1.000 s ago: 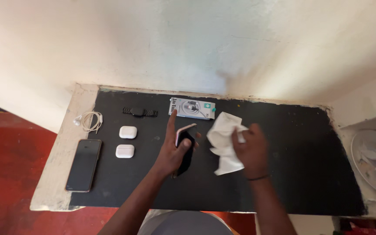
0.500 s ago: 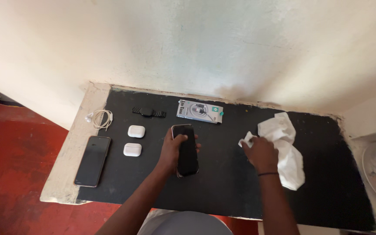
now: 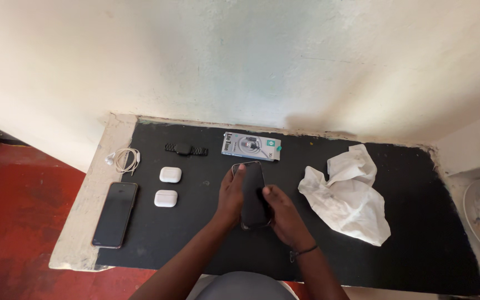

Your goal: The person takes a phone out of its box, wipes both sides of the device with a cloth, and then place it back on the table to handle the packaging.

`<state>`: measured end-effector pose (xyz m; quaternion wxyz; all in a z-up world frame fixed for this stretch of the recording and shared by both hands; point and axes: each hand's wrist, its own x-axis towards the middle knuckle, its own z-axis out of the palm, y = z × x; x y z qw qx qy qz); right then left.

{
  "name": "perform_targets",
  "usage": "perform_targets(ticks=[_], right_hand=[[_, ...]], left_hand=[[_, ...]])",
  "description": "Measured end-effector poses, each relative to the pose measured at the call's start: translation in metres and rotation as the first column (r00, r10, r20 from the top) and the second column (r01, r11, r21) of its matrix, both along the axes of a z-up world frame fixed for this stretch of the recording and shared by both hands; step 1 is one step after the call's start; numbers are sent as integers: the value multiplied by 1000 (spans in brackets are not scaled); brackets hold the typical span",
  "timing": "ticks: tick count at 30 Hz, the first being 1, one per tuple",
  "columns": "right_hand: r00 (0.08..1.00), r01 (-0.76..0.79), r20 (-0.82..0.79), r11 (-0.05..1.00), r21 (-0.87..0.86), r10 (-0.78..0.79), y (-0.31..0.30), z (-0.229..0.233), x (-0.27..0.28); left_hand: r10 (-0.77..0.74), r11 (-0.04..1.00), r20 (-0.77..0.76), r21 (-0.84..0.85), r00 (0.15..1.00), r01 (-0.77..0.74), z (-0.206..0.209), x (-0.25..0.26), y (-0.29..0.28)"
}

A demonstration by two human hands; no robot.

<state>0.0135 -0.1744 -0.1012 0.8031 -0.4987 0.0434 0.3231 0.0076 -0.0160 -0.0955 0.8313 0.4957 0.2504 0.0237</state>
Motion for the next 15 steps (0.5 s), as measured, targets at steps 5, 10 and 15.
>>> perform_targets(ticks=[5, 10, 15], right_hand=[[997, 24, 70, 999, 43, -27, -8, -3, 0], [972, 191, 111, 973, 129, -205, -30, 0, -1], [935, 326, 94, 935, 142, -341, -50, 1, -3]], left_hand=[[-137, 971, 109, 212, 985, 111, -24, 22, -9], [-277, 811, 196, 573, 941, 119, -34, 68, 3], [-494, 187, -20, 974, 869, 129, -23, 115, 14]])
